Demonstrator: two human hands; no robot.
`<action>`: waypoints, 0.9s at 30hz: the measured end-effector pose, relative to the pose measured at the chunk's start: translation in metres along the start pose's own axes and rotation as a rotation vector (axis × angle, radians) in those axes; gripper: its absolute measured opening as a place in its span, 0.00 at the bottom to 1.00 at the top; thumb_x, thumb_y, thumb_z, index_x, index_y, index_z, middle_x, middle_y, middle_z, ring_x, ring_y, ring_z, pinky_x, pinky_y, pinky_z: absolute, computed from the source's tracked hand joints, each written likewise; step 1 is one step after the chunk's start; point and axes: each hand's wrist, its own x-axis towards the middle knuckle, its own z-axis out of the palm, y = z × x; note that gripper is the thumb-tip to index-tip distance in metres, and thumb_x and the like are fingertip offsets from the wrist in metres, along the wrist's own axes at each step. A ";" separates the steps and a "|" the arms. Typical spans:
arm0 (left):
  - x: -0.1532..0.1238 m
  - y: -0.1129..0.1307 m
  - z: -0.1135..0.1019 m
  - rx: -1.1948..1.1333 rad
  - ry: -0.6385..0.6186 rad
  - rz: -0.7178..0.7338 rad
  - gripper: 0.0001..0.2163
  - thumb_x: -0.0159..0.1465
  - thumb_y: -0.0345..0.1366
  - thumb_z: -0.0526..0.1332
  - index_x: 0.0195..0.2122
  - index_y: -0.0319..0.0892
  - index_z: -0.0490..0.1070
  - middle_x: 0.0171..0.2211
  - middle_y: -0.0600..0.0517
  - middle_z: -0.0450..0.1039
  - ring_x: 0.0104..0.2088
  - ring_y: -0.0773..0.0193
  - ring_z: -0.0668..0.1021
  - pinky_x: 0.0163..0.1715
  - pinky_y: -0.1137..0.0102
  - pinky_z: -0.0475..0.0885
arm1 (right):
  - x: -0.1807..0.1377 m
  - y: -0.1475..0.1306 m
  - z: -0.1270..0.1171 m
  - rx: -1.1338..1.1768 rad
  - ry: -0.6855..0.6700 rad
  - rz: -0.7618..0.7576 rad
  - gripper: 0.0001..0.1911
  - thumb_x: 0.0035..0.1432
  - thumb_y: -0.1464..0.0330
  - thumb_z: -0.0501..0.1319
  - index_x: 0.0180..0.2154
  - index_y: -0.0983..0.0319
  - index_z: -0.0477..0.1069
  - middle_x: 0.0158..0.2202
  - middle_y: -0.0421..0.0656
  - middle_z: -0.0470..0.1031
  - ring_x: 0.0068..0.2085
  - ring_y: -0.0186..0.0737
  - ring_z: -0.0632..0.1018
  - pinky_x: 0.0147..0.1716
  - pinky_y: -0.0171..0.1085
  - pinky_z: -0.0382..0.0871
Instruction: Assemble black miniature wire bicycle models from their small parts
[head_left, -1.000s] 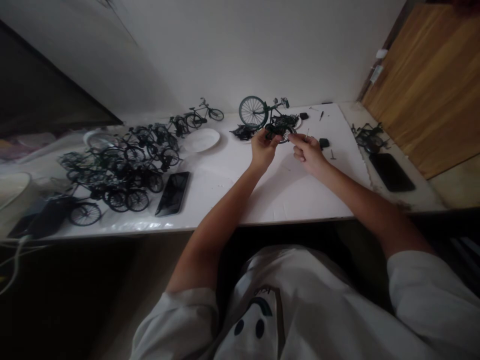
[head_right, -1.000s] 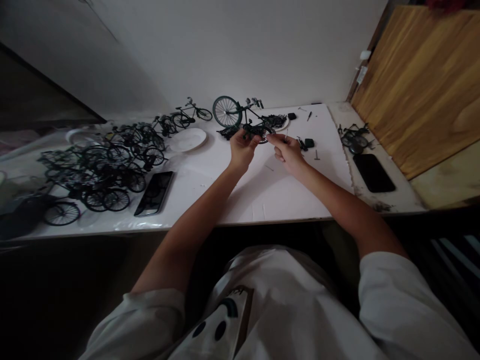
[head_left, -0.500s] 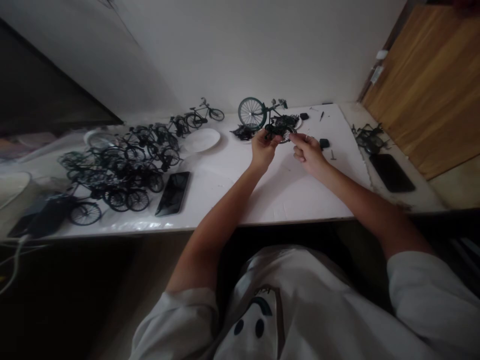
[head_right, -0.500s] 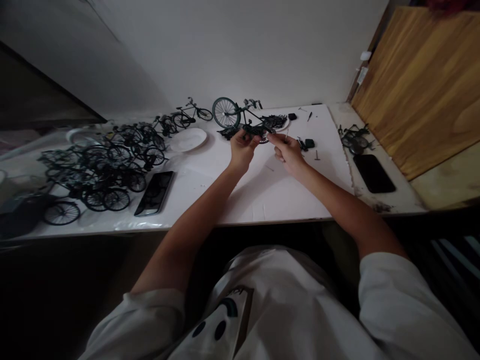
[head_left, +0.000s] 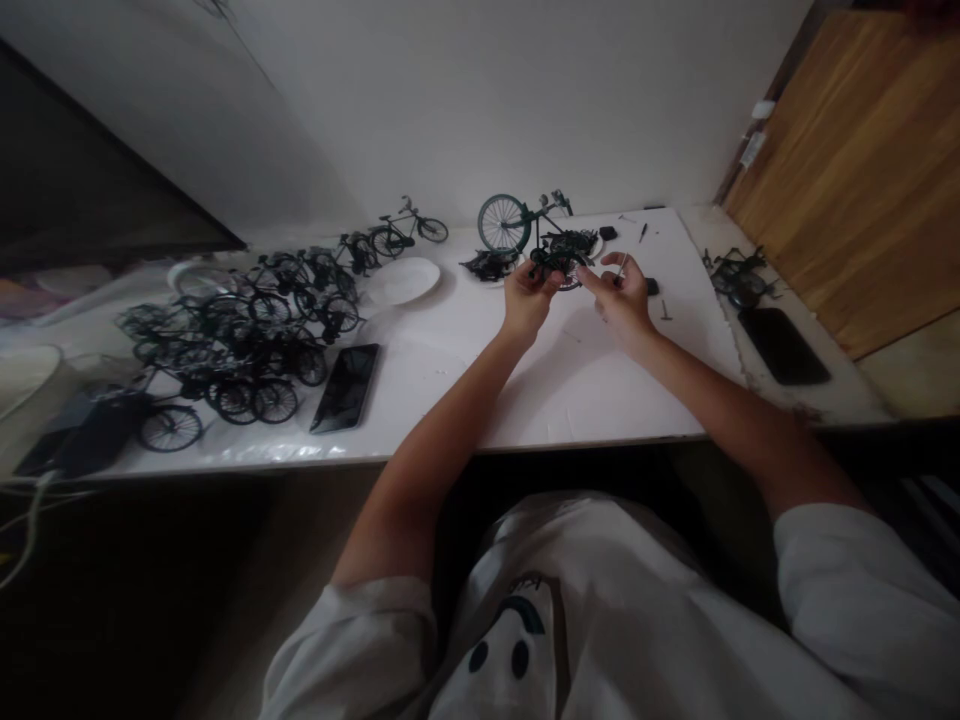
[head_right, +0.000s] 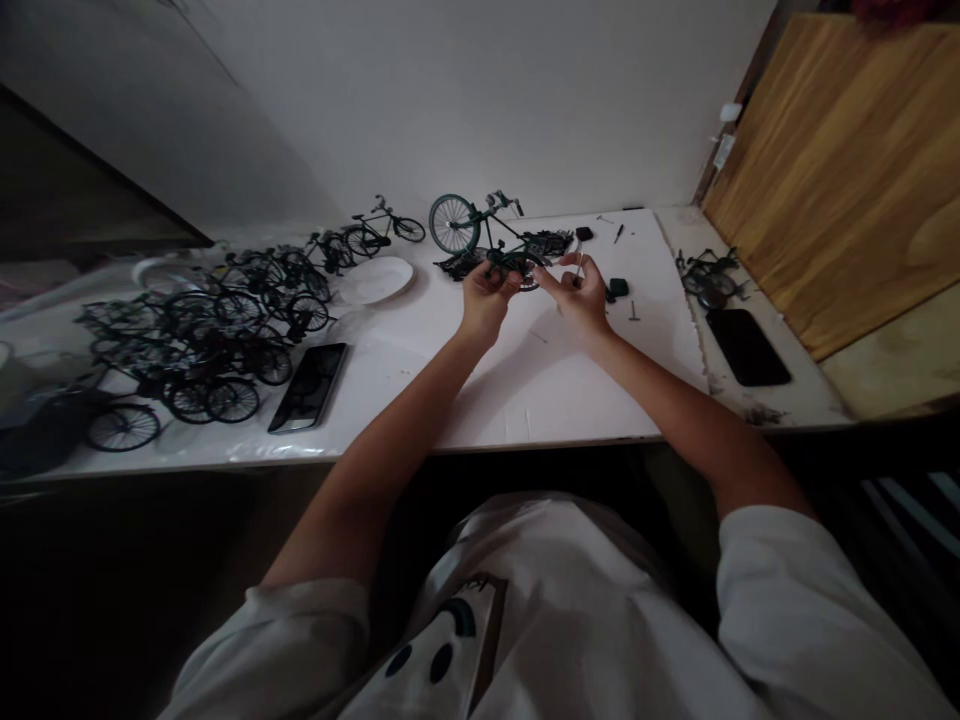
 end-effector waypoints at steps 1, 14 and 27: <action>-0.001 0.000 0.000 0.003 0.002 -0.003 0.25 0.55 0.57 0.81 0.34 0.43 0.75 0.32 0.53 0.77 0.34 0.66 0.79 0.41 0.68 0.80 | -0.001 -0.001 0.000 -0.021 0.003 -0.011 0.36 0.40 0.50 0.86 0.40 0.52 0.66 0.23 0.27 0.53 0.22 0.29 0.55 0.19 0.34 0.49; -0.003 0.001 0.000 -0.020 -0.039 -0.038 0.24 0.56 0.56 0.80 0.39 0.43 0.78 0.38 0.49 0.82 0.40 0.62 0.84 0.48 0.62 0.82 | -0.002 -0.004 0.000 -0.133 0.019 -0.052 0.28 0.47 0.49 0.83 0.40 0.52 0.72 0.23 0.29 0.51 0.23 0.32 0.55 0.20 0.36 0.49; -0.005 0.011 0.003 -0.051 -0.070 -0.109 0.24 0.57 0.54 0.81 0.44 0.44 0.79 0.43 0.47 0.84 0.42 0.60 0.86 0.51 0.58 0.84 | -0.002 -0.004 0.000 -0.103 0.002 -0.058 0.30 0.44 0.46 0.83 0.39 0.52 0.73 0.23 0.30 0.51 0.22 0.31 0.54 0.19 0.36 0.46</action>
